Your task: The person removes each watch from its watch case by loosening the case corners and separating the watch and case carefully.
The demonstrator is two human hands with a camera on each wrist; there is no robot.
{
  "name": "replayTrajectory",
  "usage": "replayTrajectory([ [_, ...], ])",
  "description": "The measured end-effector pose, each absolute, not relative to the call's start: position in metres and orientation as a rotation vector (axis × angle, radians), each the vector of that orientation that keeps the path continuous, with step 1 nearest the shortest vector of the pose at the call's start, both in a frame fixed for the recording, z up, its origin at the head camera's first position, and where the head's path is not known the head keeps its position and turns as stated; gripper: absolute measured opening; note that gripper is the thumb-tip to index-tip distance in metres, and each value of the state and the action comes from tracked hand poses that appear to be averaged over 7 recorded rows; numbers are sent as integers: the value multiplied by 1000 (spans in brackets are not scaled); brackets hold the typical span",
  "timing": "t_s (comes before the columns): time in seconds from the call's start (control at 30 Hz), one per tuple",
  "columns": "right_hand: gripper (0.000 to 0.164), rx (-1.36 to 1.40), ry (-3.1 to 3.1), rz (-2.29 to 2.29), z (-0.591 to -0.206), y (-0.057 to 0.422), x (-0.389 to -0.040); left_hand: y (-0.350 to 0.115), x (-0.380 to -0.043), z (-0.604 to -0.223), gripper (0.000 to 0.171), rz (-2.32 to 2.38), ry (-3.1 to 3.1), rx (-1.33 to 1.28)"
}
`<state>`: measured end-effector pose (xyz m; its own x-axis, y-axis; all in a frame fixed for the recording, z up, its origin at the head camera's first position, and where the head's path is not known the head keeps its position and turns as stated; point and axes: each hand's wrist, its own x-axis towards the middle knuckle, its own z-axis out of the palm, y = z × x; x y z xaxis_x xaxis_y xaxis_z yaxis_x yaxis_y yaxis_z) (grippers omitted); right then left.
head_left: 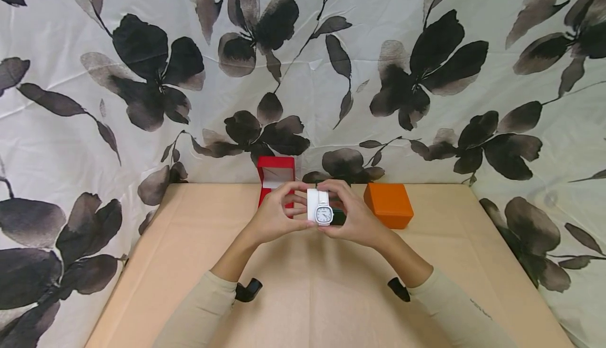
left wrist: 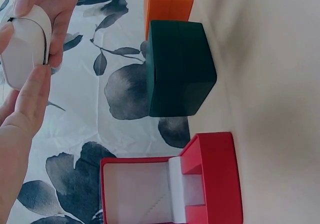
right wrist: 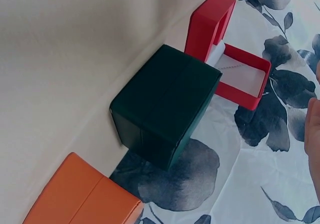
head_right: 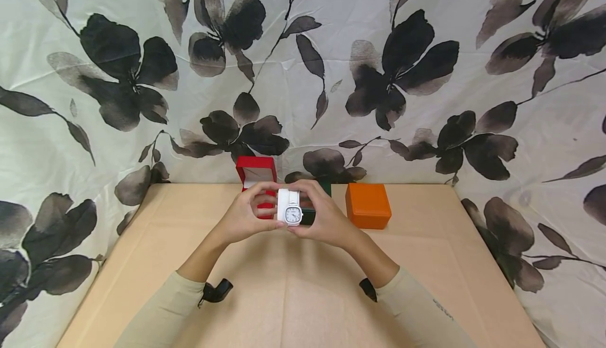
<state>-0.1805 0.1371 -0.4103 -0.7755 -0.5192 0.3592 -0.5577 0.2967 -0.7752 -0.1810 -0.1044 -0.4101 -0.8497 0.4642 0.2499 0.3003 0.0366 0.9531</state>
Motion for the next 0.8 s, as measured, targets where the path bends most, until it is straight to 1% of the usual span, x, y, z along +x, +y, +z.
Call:
replayTrajectory([
  [0.8,87,1028,-2503,1491,-415,134,-177,-106,-180,-411,72,1912,2178,830],
])
